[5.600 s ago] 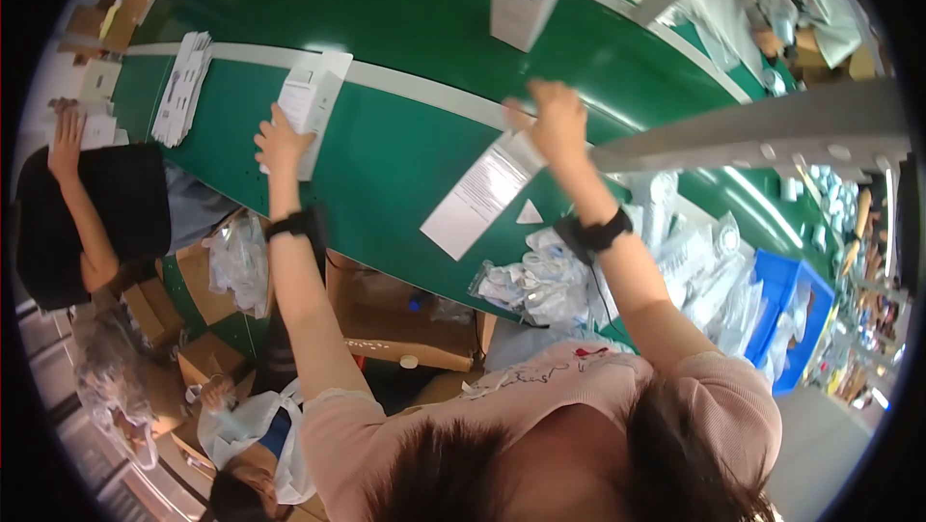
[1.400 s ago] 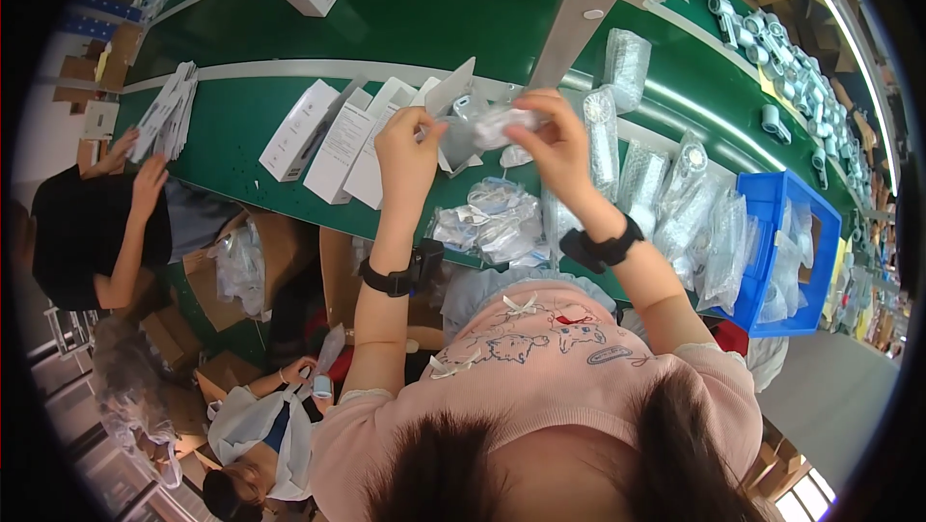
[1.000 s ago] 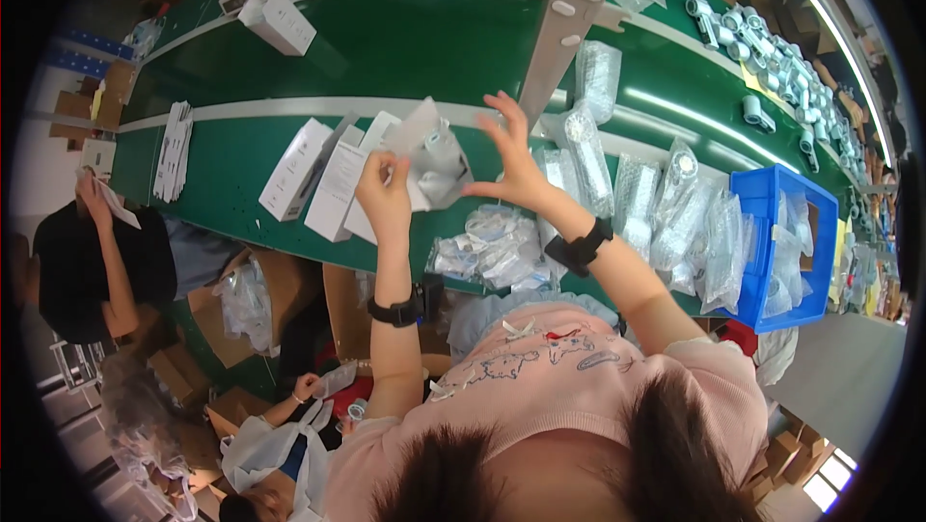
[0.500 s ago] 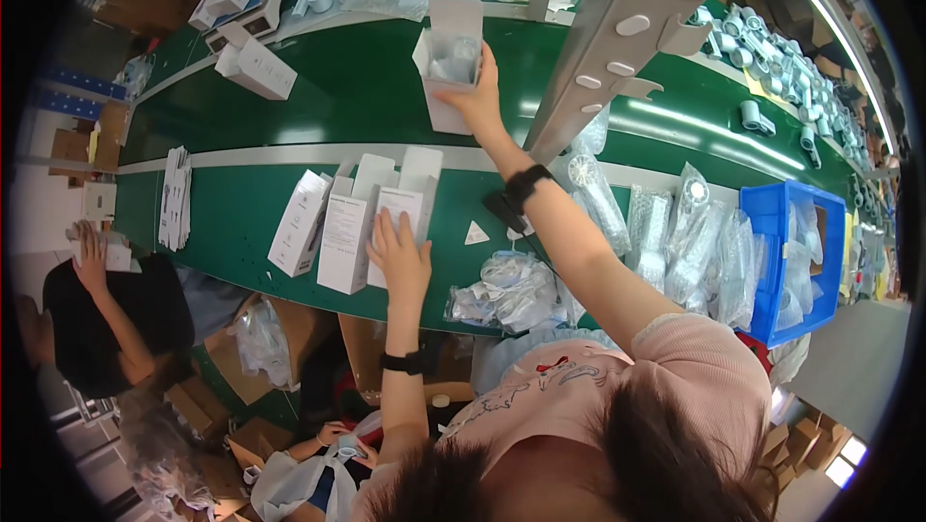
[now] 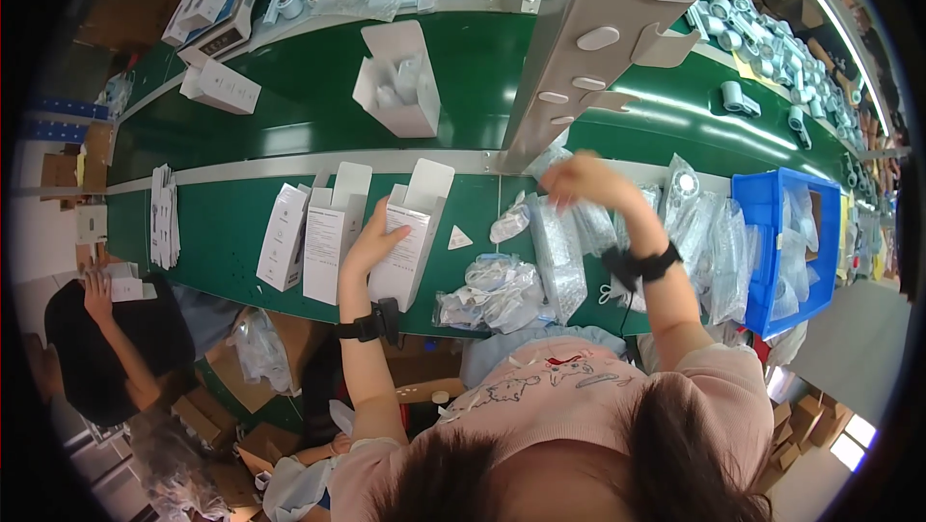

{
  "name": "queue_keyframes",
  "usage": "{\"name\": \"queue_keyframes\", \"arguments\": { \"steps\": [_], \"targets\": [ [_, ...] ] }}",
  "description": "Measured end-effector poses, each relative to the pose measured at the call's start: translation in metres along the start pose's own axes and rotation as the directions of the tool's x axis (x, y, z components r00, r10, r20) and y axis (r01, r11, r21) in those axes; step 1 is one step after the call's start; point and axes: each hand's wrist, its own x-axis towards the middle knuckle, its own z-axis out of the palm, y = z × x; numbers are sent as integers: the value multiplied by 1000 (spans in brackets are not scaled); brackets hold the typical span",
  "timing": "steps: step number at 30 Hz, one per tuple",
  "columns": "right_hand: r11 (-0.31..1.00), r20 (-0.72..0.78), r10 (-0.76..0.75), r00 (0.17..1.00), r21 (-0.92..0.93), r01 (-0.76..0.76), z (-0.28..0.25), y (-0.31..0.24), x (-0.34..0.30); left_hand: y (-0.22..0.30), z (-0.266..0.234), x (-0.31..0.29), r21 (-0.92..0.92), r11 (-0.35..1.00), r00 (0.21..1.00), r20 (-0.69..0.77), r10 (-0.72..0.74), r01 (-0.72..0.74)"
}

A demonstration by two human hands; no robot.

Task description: The person packages handheld fans by hand, placing each fan, a charging cable, and a manual into a box. They fold the box flaps closed, set the packaged boxes aside, and gather more fans from a blue bin to repeat the process.

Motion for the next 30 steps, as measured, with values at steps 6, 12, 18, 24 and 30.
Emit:
{"name": "queue_keyframes", "arguments": {
  "steps": [6,12,18,24,30],
  "targets": [
    [809,-543,-326,774,-583,-68,-93,89,108,58,18,-28,-140,987,991,-122,58,-75],
    [979,-674,-183,716,-54,199,-87,62,106,112,38,-64,274,877,845,-267,464,-395],
    [442,-742,-131,657,550,709,-74,44,-2,104,74,-43,326,824,784,-284,553,-463],
    [-42,-823,-31,567,568,822,10,-1,-38,98,116,-25,186,840,739,-404,539,-510],
    [521,-969,-115,219,129,844,106,-64,-10,89,130,-31,295,849,657,-539,527,-439]
  ]
}}
